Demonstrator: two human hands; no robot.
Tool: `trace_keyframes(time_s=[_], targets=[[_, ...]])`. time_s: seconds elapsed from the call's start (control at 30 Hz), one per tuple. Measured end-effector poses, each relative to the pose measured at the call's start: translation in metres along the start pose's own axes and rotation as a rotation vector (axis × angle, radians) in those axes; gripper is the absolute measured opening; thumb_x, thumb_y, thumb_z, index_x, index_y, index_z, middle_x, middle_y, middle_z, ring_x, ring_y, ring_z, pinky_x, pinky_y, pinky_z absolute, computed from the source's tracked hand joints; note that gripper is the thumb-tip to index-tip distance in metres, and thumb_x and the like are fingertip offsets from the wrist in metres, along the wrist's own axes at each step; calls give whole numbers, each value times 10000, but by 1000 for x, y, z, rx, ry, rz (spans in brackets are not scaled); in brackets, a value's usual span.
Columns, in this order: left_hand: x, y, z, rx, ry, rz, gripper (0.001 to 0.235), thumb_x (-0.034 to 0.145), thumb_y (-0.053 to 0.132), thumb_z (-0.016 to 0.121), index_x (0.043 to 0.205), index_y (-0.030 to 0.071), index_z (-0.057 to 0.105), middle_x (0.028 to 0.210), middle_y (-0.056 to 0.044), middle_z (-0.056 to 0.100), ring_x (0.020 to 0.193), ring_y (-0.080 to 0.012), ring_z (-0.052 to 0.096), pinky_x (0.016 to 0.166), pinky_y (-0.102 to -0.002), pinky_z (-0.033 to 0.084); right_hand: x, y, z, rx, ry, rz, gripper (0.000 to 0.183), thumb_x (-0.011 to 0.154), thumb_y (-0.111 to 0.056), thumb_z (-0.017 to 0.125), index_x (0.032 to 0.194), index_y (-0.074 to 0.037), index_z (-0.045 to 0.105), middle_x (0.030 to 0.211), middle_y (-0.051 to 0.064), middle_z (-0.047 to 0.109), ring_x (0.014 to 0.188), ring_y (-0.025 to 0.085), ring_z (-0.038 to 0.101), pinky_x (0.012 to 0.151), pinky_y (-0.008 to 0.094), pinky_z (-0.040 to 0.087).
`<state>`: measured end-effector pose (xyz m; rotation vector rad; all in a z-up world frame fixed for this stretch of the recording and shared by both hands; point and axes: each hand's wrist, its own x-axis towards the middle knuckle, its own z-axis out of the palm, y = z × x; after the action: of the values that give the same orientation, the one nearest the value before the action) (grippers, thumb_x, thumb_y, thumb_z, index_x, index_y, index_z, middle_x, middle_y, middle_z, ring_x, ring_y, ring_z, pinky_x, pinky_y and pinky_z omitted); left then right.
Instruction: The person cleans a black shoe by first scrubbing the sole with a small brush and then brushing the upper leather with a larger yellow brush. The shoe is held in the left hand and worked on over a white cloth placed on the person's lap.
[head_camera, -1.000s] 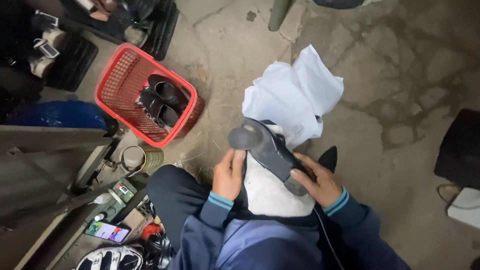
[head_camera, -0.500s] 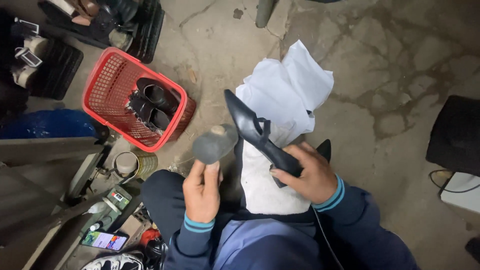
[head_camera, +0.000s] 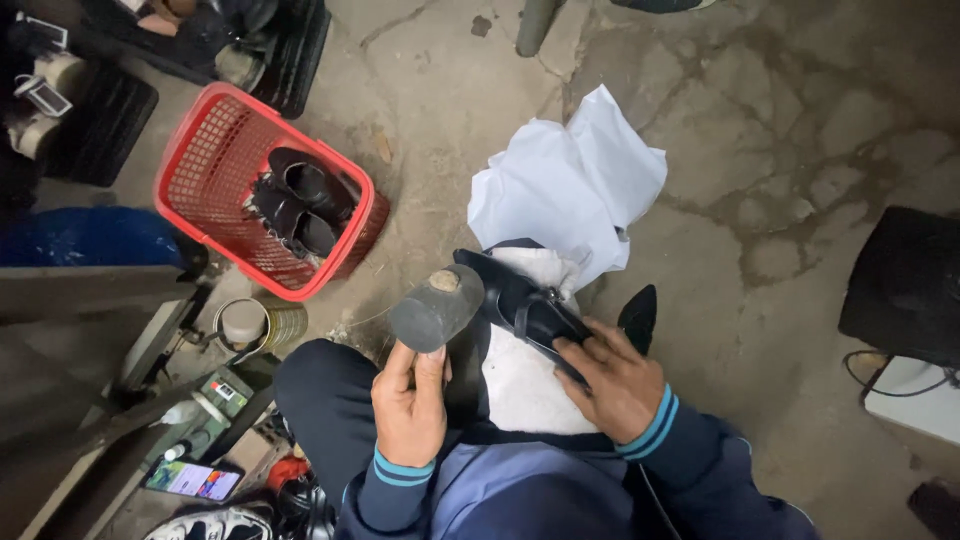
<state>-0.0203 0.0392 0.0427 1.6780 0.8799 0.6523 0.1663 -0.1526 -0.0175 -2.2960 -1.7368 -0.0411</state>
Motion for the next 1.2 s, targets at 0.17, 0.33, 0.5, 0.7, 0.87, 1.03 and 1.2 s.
trace_keyframes(time_s=[0.17, 0.33, 0.5, 0.7, 0.87, 1.03, 1.2], targets=[[-4, 14, -6, 26, 55, 47, 289, 1041, 218, 498, 864, 46, 648, 637, -29, 579, 568, -134, 479, 576, -304, 429, 5, 2, -37, 1163, -106, 562, 471, 836, -165, 790, 1281, -55, 681, 1106, 46, 741, 1013, 170, 689, 873, 321, 565], [-14, -9, 12, 67, 3, 131, 240, 1008, 157, 526, 780, 83, 540, 648, -25, 501, 583, -147, 424, 557, -324, 398, 25, 25, -2, 1411, -321, 732, 476, 925, -347, 598, 1263, -33, 714, 1165, 118, 763, 1081, 257, 710, 975, 372, 536], [-30, -44, 44, 254, -259, 149, 408, 1035, 276, 512, 1397, 103, 589, 1211, -160, 753, 1050, -374, 730, 818, -422, 585, 22, 36, 32, 1474, -254, 889, 331, 961, -317, 618, 1091, -53, 770, 1050, 105, 789, 999, 229, 718, 895, 345, 541], [-36, -17, 51, 81, -163, 317, 358, 1030, 129, 555, 1335, -54, 597, 1260, -215, 716, 1137, -353, 738, 962, -385, 579, 41, 34, 30, 1578, -105, 819, 301, 1009, -267, 603, 764, -97, 642, 748, 54, 668, 746, 164, 637, 721, 329, 495], [-41, -35, 45, 142, -224, 102, 200, 1033, 211, 525, 896, 68, 548, 692, -69, 419, 606, -207, 369, 575, -346, 411, -3, 84, 122, 837, 80, 5, 375, 1028, -18, 562, 1402, -27, 538, 1350, 214, 629, 1300, 332, 592, 1211, 399, 425], [-37, -61, 57, 170, -154, 151, 176, 1003, 167, 517, 1126, 57, 577, 989, -107, 540, 895, -294, 497, 743, -397, 489, 58, 25, 15, 1325, -142, 923, 279, 962, -325, 641, 921, -73, 752, 921, 53, 758, 905, 175, 694, 829, 296, 533], [-28, -55, 57, 175, -232, 137, 409, 1030, 285, 530, 1373, 83, 621, 1312, -120, 721, 1174, -327, 713, 945, -387, 564, 64, 36, 21, 1032, -172, 674, 409, 954, -411, 598, 1248, -156, 721, 1206, 16, 752, 1150, 177, 673, 992, 315, 510]])
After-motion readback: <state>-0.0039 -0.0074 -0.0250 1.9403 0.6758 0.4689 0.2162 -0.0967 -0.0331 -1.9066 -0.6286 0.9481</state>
